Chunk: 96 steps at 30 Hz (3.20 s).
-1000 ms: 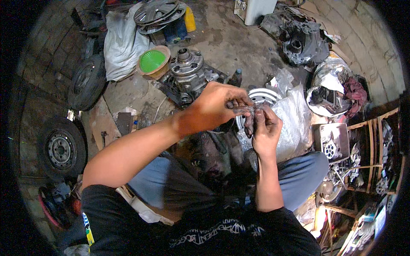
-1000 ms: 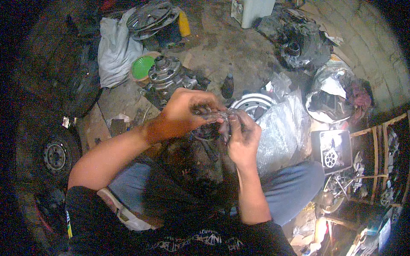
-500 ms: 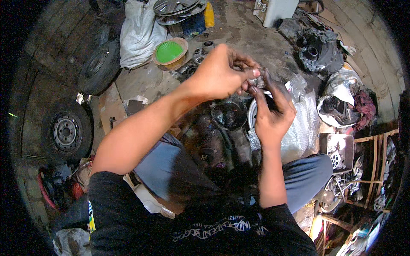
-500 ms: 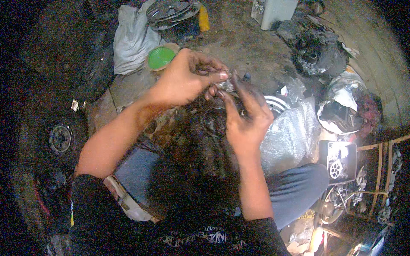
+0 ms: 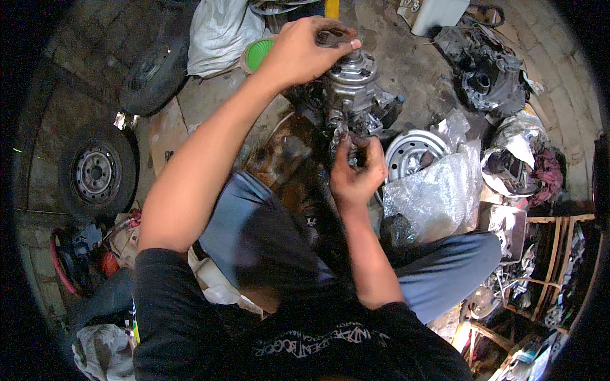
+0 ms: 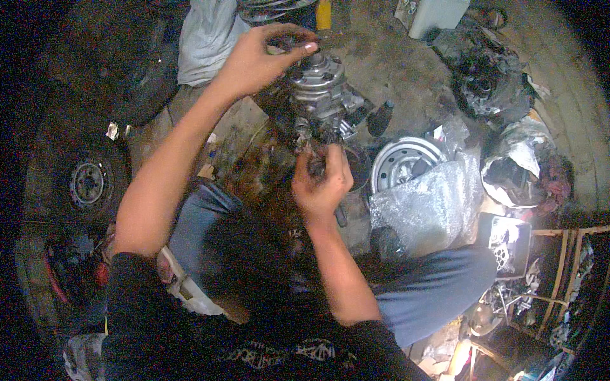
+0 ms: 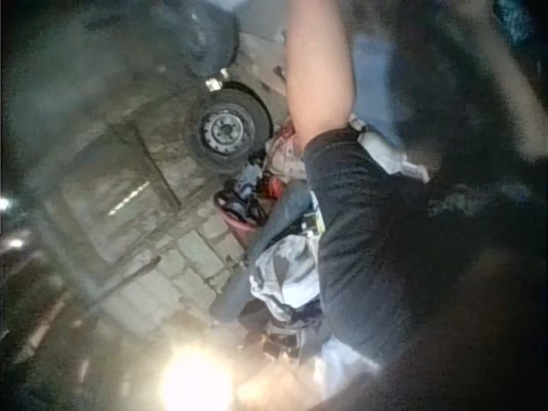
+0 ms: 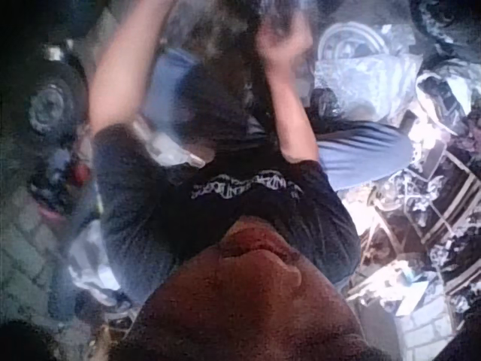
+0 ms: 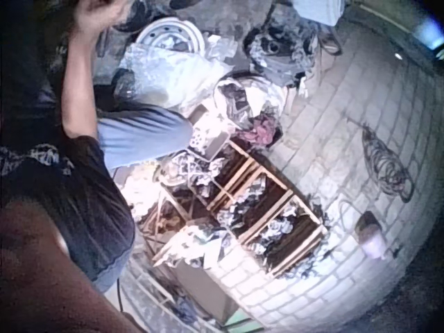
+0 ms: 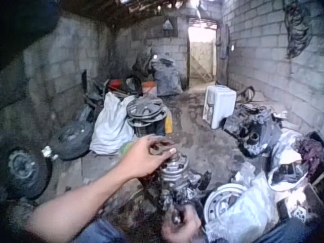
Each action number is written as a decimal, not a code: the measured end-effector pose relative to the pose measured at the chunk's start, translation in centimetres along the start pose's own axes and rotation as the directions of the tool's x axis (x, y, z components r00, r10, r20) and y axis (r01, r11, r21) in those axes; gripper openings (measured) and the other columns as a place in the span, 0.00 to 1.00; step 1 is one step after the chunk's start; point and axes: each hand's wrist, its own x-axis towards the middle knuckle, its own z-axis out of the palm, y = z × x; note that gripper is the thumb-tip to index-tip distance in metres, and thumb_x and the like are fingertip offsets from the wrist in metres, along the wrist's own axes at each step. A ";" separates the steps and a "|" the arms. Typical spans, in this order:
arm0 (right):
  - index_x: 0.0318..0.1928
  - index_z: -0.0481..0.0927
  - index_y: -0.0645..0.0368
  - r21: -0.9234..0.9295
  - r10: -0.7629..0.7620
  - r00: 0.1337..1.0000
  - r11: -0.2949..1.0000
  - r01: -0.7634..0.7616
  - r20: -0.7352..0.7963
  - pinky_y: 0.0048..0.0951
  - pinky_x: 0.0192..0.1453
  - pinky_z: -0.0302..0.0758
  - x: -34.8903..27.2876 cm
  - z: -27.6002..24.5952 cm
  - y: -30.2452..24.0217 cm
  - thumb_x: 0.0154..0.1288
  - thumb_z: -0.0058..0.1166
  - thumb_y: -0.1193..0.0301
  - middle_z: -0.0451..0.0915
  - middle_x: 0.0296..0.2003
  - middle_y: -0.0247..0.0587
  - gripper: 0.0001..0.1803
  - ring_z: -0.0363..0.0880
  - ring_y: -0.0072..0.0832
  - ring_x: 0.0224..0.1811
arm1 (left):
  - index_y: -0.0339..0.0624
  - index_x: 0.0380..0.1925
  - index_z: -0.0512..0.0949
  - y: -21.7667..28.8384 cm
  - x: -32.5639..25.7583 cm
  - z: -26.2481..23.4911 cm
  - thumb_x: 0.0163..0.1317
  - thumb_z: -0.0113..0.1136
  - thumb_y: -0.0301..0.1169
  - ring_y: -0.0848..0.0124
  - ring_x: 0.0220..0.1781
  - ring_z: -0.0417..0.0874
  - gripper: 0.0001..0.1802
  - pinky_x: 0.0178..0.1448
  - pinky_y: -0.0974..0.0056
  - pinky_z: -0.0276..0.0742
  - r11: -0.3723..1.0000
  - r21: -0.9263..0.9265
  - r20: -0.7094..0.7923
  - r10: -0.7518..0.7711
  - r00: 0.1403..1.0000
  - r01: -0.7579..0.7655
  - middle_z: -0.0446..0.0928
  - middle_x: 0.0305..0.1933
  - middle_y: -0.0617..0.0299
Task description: The person sits on the floor and assembles a mechanical part, likely a transmission or differential. They unwrap small components from bubble wrap, insert them into the housing, and tighten bolts using a wrench.
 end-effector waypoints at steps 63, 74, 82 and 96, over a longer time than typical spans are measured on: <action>0.41 0.86 0.52 -0.380 -0.240 0.967 0.905 0.192 -0.083 0.41 0.51 0.73 -1.3 4.1 3.5 0.60 0.68 0.69 0.84 0.38 0.39 0.09 0.78 0.44 0.43 | 0.36 0.49 0.85 0.7 -0.2 1.1 0.62 0.70 0.48 0.61 0.49 0.88 0.26 0.56 0.59 0.79 0.971 -0.099 0.129 -0.203 0.971 0.217 0.87 0.47 0.47; 0.35 0.81 0.59 -0.034 0.142 0.982 0.989 -0.147 -0.123 0.37 0.44 0.78 -0.2 4.9 0.8 0.56 0.67 0.79 0.82 0.30 0.43 0.08 0.81 0.39 0.37 | 0.35 0.50 0.85 1.2 -0.5 0.6 0.60 0.70 0.48 0.60 0.49 0.89 0.27 0.56 0.59 0.80 0.979 -0.095 0.121 -0.171 0.978 0.182 0.87 0.47 0.46; 0.41 0.84 0.62 -0.192 -0.189 0.982 0.964 0.182 -0.020 0.38 0.43 0.79 -0.4 3.0 2.6 0.59 0.66 0.81 0.83 0.37 0.49 0.09 0.82 0.46 0.36 | 0.34 0.49 0.85 0.2 -0.1 1.2 0.60 0.71 0.46 0.61 0.47 0.89 0.27 0.54 0.60 0.81 0.967 -0.126 0.118 -0.207 0.971 0.221 0.87 0.46 0.46; 0.31 0.82 0.63 -0.085 0.168 0.985 0.982 -0.171 -0.045 0.36 0.36 0.75 0.6 2.7 0.8 0.57 0.70 0.73 0.80 0.25 0.45 0.08 0.78 0.38 0.28 | 0.35 0.48 0.86 0.1 0.1 1.6 0.58 0.72 0.47 0.63 0.45 0.88 0.27 0.53 0.60 0.81 0.964 -0.162 0.109 -0.195 0.975 0.211 0.88 0.44 0.47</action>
